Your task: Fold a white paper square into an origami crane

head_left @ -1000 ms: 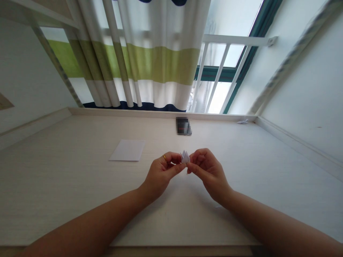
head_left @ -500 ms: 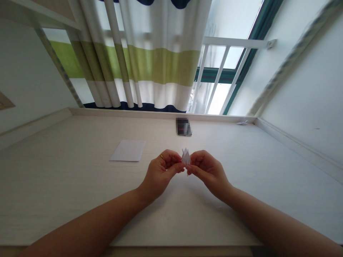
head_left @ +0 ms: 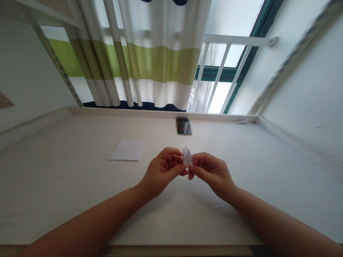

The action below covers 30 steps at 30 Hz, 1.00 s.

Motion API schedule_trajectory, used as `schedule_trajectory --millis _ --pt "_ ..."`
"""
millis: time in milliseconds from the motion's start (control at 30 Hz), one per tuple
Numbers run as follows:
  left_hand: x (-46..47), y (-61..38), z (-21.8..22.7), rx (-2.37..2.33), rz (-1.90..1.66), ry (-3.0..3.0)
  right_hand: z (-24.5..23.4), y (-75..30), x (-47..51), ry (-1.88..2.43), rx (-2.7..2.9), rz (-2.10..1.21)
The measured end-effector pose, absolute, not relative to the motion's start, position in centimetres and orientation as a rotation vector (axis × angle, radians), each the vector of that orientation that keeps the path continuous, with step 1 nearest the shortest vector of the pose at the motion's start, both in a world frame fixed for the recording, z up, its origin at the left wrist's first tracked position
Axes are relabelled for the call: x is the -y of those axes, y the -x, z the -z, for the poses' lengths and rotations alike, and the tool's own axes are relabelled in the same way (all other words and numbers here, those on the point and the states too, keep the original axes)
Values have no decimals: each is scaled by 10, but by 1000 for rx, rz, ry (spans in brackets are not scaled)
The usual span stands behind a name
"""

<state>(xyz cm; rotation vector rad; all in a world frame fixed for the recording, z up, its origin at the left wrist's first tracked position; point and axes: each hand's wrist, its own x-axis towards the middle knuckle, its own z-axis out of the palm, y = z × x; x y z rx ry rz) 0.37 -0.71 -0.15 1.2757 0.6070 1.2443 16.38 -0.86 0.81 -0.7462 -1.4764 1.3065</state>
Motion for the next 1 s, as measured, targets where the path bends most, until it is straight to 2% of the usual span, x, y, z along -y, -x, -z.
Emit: schedule_trajectory --millis 567,1000 --pt "9 -3 0 -634 -1178 -1360 -2 -166 7 630 1467 -1358" --pt "8 -4 1 -599 -1155 -1193 -3 -168 7 545 1521 -1318"
